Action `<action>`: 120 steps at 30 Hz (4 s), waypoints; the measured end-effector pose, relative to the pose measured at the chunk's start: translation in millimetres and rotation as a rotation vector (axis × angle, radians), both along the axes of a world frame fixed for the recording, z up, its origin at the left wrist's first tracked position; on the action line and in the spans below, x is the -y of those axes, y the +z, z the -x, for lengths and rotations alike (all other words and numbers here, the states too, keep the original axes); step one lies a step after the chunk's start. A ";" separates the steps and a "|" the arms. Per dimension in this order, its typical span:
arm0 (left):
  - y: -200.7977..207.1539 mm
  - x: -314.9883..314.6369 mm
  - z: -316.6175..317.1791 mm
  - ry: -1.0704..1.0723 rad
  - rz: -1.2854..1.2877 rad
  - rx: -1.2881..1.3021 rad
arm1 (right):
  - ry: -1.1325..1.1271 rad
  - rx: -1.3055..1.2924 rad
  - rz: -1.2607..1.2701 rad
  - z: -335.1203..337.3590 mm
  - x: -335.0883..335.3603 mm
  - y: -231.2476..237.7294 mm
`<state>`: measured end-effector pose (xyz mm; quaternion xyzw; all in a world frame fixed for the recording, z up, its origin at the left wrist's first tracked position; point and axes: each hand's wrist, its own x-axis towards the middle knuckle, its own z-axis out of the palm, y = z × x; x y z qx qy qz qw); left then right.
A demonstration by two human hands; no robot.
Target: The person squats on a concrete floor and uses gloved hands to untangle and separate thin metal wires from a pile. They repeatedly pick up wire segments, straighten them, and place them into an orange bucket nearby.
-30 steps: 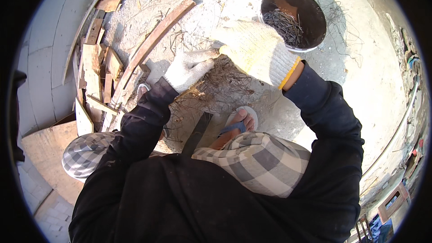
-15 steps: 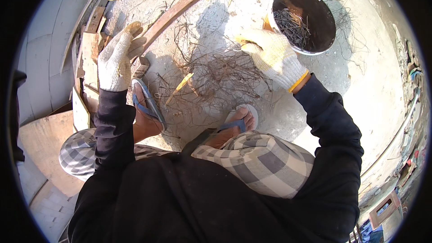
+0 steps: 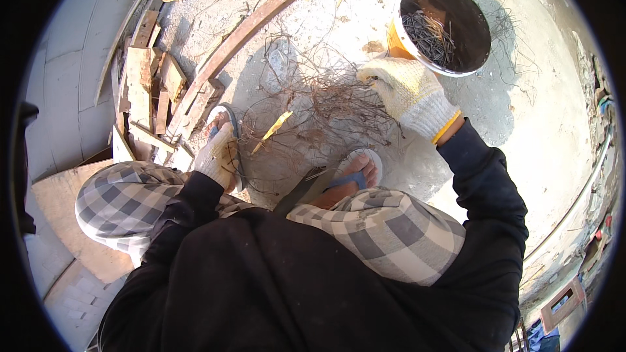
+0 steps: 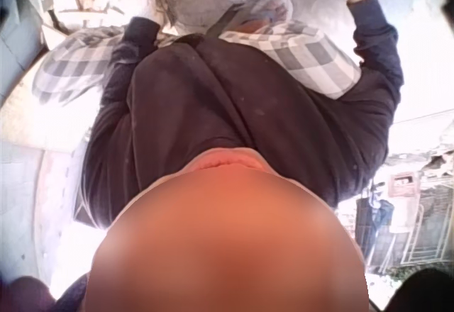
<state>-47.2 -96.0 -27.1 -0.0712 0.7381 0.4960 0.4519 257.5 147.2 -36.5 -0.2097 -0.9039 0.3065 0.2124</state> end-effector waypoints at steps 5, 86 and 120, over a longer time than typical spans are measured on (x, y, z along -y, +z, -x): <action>3.8 -1.0 25.1 0.134 -0.160 -0.187 | -0.001 0.230 0.087 -8.6 -2.5 0.1; -69.3 -160.0 -36.2 -0.741 -0.543 0.650 | -0.067 0.341 -0.029 44.1 -38.1 52.6; -85.3 -158.7 -5.4 -0.964 -0.721 0.936 | 0.159 0.126 0.225 30.9 -61.9 43.4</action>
